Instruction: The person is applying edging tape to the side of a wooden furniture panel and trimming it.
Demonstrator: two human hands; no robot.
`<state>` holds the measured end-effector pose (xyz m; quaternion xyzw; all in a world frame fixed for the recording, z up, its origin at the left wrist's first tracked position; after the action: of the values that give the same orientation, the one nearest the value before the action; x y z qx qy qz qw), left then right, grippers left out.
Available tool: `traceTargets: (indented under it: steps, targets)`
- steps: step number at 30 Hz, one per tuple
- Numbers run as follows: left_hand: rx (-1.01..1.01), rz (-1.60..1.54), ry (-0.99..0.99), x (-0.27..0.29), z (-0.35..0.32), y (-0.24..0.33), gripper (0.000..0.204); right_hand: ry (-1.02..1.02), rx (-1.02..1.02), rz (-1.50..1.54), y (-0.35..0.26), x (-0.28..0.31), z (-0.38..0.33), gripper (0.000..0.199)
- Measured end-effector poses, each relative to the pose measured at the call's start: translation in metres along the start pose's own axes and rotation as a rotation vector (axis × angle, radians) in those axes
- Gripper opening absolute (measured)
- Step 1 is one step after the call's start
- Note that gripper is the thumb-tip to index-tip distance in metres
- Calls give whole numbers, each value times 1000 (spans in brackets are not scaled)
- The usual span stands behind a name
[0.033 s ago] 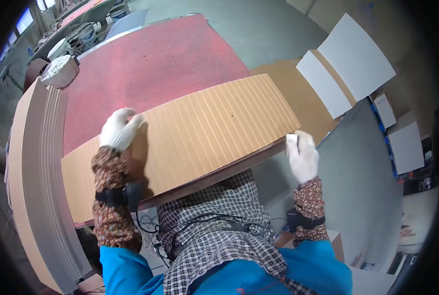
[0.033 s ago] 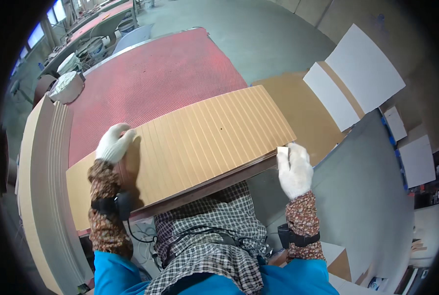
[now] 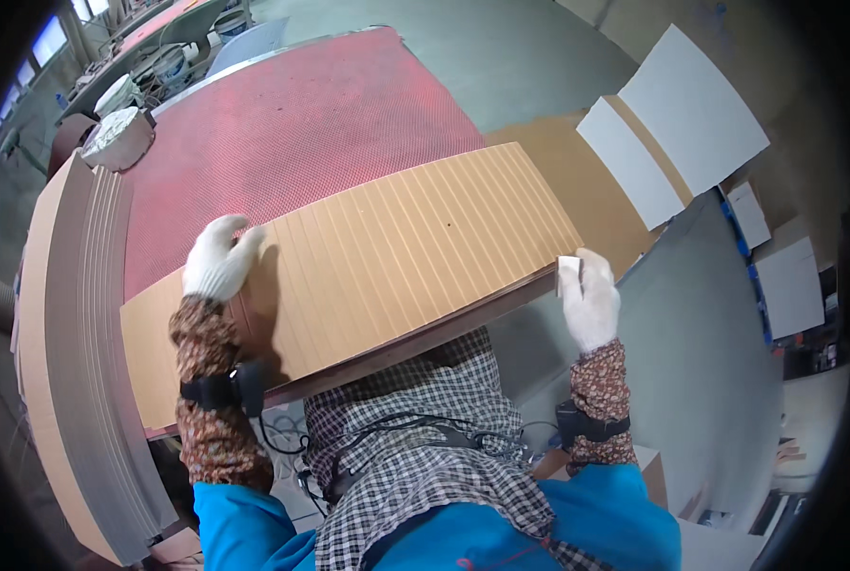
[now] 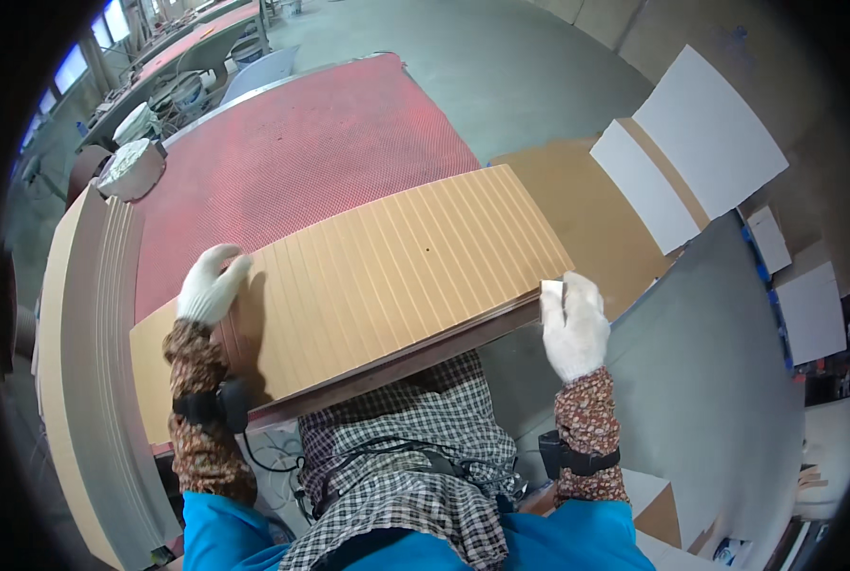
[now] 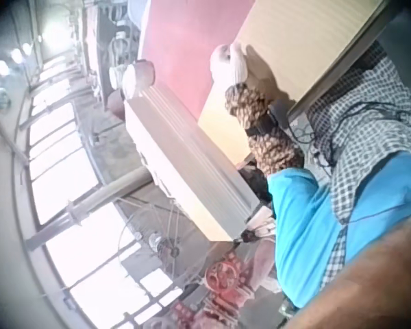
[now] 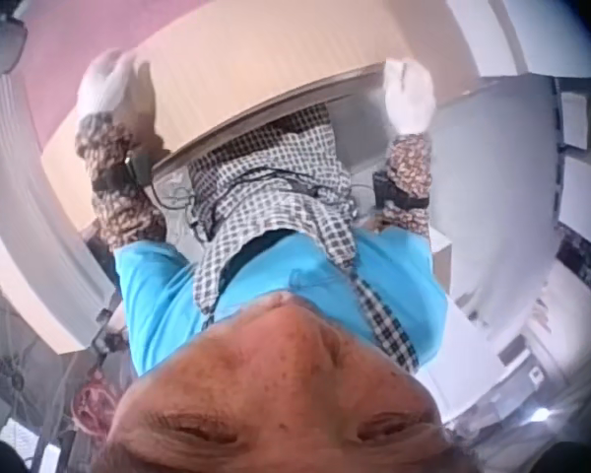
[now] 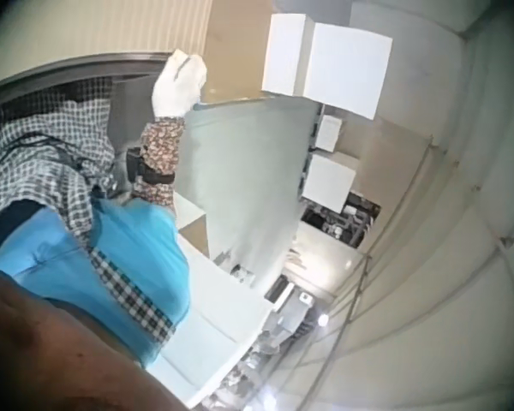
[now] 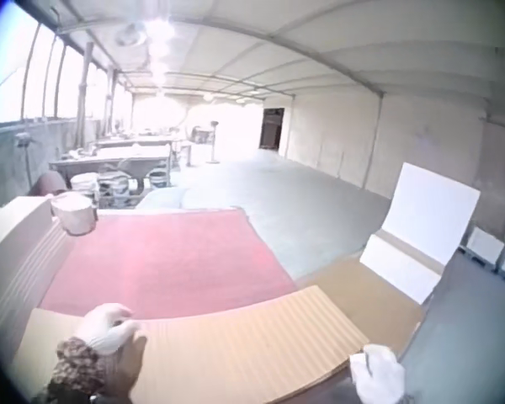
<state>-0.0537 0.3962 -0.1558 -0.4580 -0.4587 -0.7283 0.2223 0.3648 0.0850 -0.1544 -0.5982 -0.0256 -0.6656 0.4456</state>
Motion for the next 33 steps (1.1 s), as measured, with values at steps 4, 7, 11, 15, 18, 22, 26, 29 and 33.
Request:
traceTargets:
  steps: [4,7,11,15,18,22,26,29,33]
  targets:
    - [208,62,179,43,-72,-74,54,35,74,-63,0,-17,19,42]
    - [315,193,279,64,-129,-136,54,24,41,-87,-15,-18,26,45]
    - [516,388,308,80,-204,-179,61,-40,-7,-27,-31,-11,18,47]
    - [672,252,436,86,-239,-183,64,-21,-43,-35,-38,-6,19,45]
    - [700,242,454,88,-229,-173,62,-45,-107,-22,-48,6,18,41]
    - [660,257,470,77,-211,-169,59,-122,-253,111,-22,19,21,40]
    - [647,285,495,83,-207,-154,57,-95,-139,47,-19,16,33,41]
    - [731,318,478,81,-220,-149,58,-112,-88,111,-12,-12,51,39]
    - [771,319,463,63,-218,-118,62,-310,-102,388,-15,-32,37,35]
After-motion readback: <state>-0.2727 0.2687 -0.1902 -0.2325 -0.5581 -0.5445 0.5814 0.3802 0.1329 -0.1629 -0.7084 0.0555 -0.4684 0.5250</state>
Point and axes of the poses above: each hand's wrist, its own z-axis towards the middle knuckle, its own x-axis out of the back of the hand, y = z × x, the point moved 6 cm from there along z, towards the middle knuckle, and after that the axes turned 11 degrees about -x, right-handed, at the moved point
